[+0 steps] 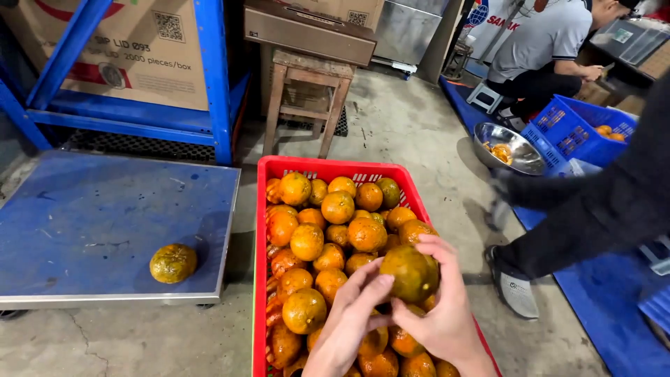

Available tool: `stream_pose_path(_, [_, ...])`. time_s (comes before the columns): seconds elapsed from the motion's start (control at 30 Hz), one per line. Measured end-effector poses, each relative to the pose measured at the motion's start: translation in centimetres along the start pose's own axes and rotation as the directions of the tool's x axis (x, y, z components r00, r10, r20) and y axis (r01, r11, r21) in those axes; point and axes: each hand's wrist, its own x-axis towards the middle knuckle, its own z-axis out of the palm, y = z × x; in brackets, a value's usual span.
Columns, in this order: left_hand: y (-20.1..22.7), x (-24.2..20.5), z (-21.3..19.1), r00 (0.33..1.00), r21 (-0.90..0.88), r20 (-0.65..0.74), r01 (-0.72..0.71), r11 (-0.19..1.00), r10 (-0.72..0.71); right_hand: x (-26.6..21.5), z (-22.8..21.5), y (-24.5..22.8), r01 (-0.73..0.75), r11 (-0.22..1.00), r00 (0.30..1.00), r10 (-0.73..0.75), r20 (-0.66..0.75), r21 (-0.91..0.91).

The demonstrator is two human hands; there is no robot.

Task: Sorting oranges by hand from a blue crate and the floor into a red crate for packing.

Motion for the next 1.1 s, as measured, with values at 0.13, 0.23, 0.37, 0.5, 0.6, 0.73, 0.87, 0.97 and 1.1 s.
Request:
stream_pose_path(0.13, [-0.2, 0.3, 0.1, 0.995, -0.054, -0.057, 0.081, 0.995, -0.084, -0.4, 0.2, -0.5, -0.004, 0.988, 1.000, 0.007, 0.021, -0.152])
stream_pose_path(0.23, [-2.1, 1.7, -0.8, 0.995, -0.240, -0.056, 0.071, 0.968, -0.087, -0.7, 0.4, -0.9, -0.072, 0.973, 0.997, 0.073, -0.001, -0.219])
stream_pose_path(0.37, [-4.4, 3.2, -1.6, 1.000, -0.436, 0.016, 0.017, 0.900, -0.011, -1.1, 1.2, -0.6, 0.014, 0.946, 0.999, -0.025, -0.031, -0.323])
stream_pose_path(0.5, [-1.6, 1.2, -0.1, 0.996, -0.503, -0.030, 0.054, 0.862, -0.080, -1.2, 2.1, -0.7, 0.185, 0.917, 0.981, -0.196, 0.005, -0.352])
stream_pose_path(0.6, [-1.4, 1.3, -0.5, 1.000, -0.485, 0.016, 0.031, 0.874, -0.027, -1.4, 2.6, -0.6, 0.061, 0.916, 0.996, -0.083, -0.040, -0.396])
stream_pose_path(0.73, [-1.1, 1.1, -0.2, 0.998, -0.506, -0.049, 0.013, 0.863, -0.044, -1.6, 3.0, -0.6, -0.068, 0.895, 0.993, 0.016, -0.120, -0.440])
stream_pose_path(0.87, [-1.9, 1.6, -0.5, 0.998, -0.515, -0.058, -0.030, 0.857, 0.000, -1.8, 3.2, -0.8, -0.127, 0.917, 0.992, 0.108, -0.070, -0.378])
stream_pose_path(0.97, [-1.5, 1.2, -0.5, 0.991, -0.398, -0.120, -0.097, 0.912, 0.053, -1.5, 3.1, -1.7, -0.304, 0.922, 0.949, 0.314, 0.006, -0.240])
stream_pose_path(1.1, [-3.6, 2.2, -1.4, 0.910, 0.082, -0.144, -0.380, 0.921, 0.388, -0.2, 2.6, -2.6, -0.534, 0.633, 0.823, 0.541, 0.173, 0.561])
